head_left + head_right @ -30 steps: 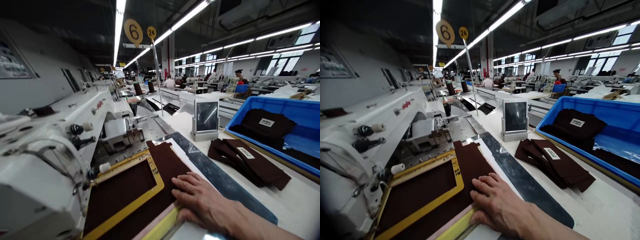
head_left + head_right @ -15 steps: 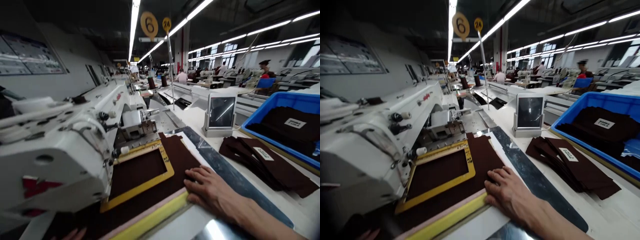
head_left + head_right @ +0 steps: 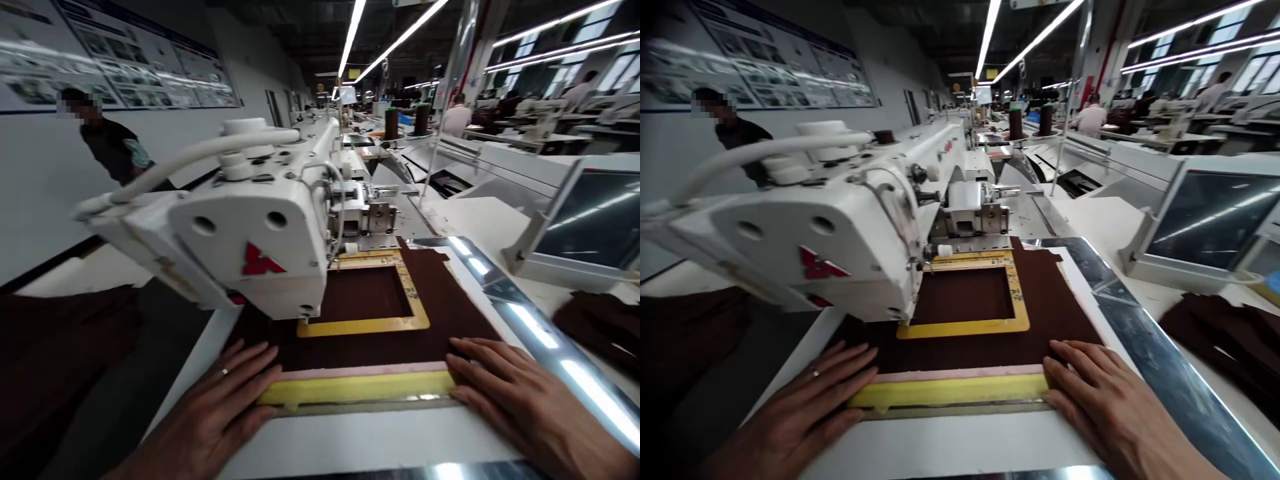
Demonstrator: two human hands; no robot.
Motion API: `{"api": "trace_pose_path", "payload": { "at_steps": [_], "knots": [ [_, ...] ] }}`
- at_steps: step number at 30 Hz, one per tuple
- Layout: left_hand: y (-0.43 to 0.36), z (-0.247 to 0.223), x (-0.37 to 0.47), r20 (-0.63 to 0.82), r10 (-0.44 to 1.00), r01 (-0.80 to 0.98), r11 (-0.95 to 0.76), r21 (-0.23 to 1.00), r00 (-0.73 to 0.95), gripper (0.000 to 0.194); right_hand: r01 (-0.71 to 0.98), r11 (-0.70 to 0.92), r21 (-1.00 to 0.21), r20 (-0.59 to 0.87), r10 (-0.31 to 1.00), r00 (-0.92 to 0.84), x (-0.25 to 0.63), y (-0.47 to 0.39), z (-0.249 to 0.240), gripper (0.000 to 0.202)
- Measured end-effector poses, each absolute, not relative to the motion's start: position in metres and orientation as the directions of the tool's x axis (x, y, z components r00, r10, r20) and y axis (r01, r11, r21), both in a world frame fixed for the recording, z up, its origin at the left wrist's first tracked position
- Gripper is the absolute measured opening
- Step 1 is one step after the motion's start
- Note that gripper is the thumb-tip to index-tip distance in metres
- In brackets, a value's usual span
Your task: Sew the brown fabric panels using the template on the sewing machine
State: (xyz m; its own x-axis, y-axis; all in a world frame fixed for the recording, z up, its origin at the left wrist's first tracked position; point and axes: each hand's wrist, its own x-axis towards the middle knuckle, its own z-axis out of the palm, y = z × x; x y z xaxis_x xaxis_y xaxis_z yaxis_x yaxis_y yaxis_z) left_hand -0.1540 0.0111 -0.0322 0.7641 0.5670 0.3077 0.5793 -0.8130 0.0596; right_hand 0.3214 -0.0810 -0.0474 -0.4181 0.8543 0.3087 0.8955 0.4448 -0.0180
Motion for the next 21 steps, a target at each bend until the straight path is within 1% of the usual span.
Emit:
{"api": "trace_pose_path", "payload": {
  "at_steps": [3, 6, 10, 15, 17, 21],
  "knots": [
    [0.007, -0.027, -0.154, 0.299, 0.561, 0.581, -0.813, 0.024, 0.772, 0.052, 0.879, 0.475, 0.044, 0.33, 0.823, -0.462, 0.329, -0.079, -0.06, 0.042],
    [0.006, -0.032, -0.156, 0.325, 0.558, 0.591, -0.806, -0.004, 0.764, 0.051, 0.878, 0.474, 0.071, 0.341, 0.815, -0.468, 0.33, -0.078, -0.063, 0.042],
    [0.007, -0.04, -0.158, 0.364, 0.595, 0.63, -0.776, 0.026, 0.717, 0.045, 0.88, 0.47, 0.068, 0.373, 0.806, -0.459, 0.327, -0.075, -0.059, 0.04],
    [0.009, -0.032, -0.157, 0.327, 0.546, 0.58, -0.815, -0.009, 0.771, 0.05, 0.879, 0.475, 0.049, 0.349, 0.816, -0.461, 0.328, -0.075, -0.058, 0.043],
    [0.008, -0.029, -0.154, 0.308, 0.552, 0.576, -0.817, 0.016, 0.775, 0.05, 0.887, 0.461, 0.03, 0.33, 0.833, -0.444, 0.33, -0.078, -0.06, 0.043],
    [0.004, -0.03, -0.15, 0.265, 0.62, 0.617, -0.78, 0.102, 0.739, 0.049, 0.888, 0.46, 0.013, 0.278, 0.851, -0.445, 0.337, -0.084, -0.066, 0.046]
  ]
}}
